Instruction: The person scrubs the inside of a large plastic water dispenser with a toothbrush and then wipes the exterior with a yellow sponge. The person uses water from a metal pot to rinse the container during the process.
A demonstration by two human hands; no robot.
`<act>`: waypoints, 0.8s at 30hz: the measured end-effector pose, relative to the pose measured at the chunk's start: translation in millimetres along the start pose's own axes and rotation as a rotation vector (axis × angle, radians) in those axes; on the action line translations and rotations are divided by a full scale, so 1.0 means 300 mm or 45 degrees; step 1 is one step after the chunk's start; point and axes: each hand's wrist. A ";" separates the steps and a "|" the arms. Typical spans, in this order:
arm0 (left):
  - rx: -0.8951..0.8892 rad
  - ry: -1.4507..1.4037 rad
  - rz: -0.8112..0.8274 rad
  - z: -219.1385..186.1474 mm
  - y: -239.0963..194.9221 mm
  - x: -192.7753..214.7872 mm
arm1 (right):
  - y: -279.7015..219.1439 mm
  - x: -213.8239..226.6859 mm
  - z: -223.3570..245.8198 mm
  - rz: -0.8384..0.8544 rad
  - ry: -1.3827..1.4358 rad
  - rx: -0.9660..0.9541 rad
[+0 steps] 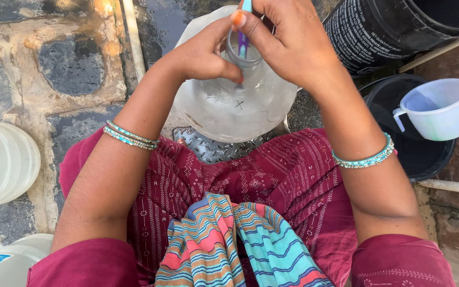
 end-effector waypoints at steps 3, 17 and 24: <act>0.056 -0.016 -0.001 -0.013 0.016 -0.016 | -0.006 0.024 -0.006 -0.019 -0.184 0.150; -0.098 0.151 0.055 -0.025 0.032 -0.063 | 0.005 0.047 -0.035 0.277 0.248 -0.299; -0.066 0.031 -0.070 0.018 0.042 -0.039 | 0.026 -0.034 -0.173 -0.018 0.688 -0.474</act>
Point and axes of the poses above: each hand's wrist, its own y-axis towards the middle knuckle, its own x-axis out of the back of the hand, z = x × y, and after that the axes turned 15 degrees about -x, right-handed
